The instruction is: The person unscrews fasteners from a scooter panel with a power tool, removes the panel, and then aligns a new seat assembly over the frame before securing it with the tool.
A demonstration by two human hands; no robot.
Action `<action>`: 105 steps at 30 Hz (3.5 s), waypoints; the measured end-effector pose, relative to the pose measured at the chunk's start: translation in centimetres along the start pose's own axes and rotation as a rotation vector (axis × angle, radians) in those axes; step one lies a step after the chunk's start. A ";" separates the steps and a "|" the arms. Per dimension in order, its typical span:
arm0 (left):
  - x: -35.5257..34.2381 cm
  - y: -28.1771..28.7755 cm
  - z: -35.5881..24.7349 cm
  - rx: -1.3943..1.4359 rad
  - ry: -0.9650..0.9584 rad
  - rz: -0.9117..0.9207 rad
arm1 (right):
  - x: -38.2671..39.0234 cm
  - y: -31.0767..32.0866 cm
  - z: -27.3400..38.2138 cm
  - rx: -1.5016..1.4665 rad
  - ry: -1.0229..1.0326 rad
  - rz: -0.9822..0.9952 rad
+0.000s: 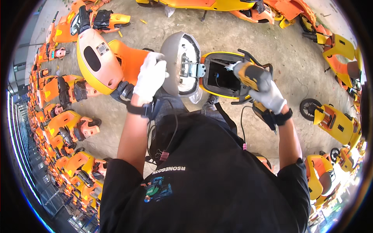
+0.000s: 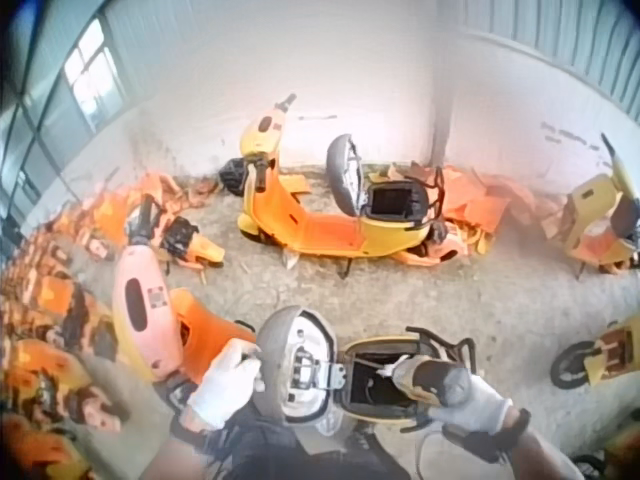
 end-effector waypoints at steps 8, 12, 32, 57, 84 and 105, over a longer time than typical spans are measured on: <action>4.5 -5.3 -2.9 0.623 0.400 0.529 | 7.4 3.5 0.3 -0.170 -0.090 -0.044; 3.1 -7.3 -2.6 0.520 0.421 0.576 | 11.8 4.6 0.2 -0.278 -0.247 -0.184; -1.0 -11.8 -1.1 0.940 0.498 0.576 | 17.8 6.7 4.8 -0.102 -0.056 -0.436; -0.1 -12.9 0.5 0.952 0.681 0.702 | 18.7 6.1 3.5 -0.018 0.011 -0.415; 0.0 -27.7 20.3 1.577 1.163 -0.202 | 4.8 -5.0 1.2 0.327 -0.170 0.231; -0.5 -29.6 21.8 1.695 1.157 -0.328 | 0.2 -5.8 3.1 0.449 -0.047 0.294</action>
Point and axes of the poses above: each hand's wrist, its own x-axis away from the middle knuckle, its own y-axis out of the back of the hand, z = x × y, the point moved 3 cm from there along -x, towards the middle knuckle, and after that the axes turned 5 degrees about -z, right-handed, at the moved point
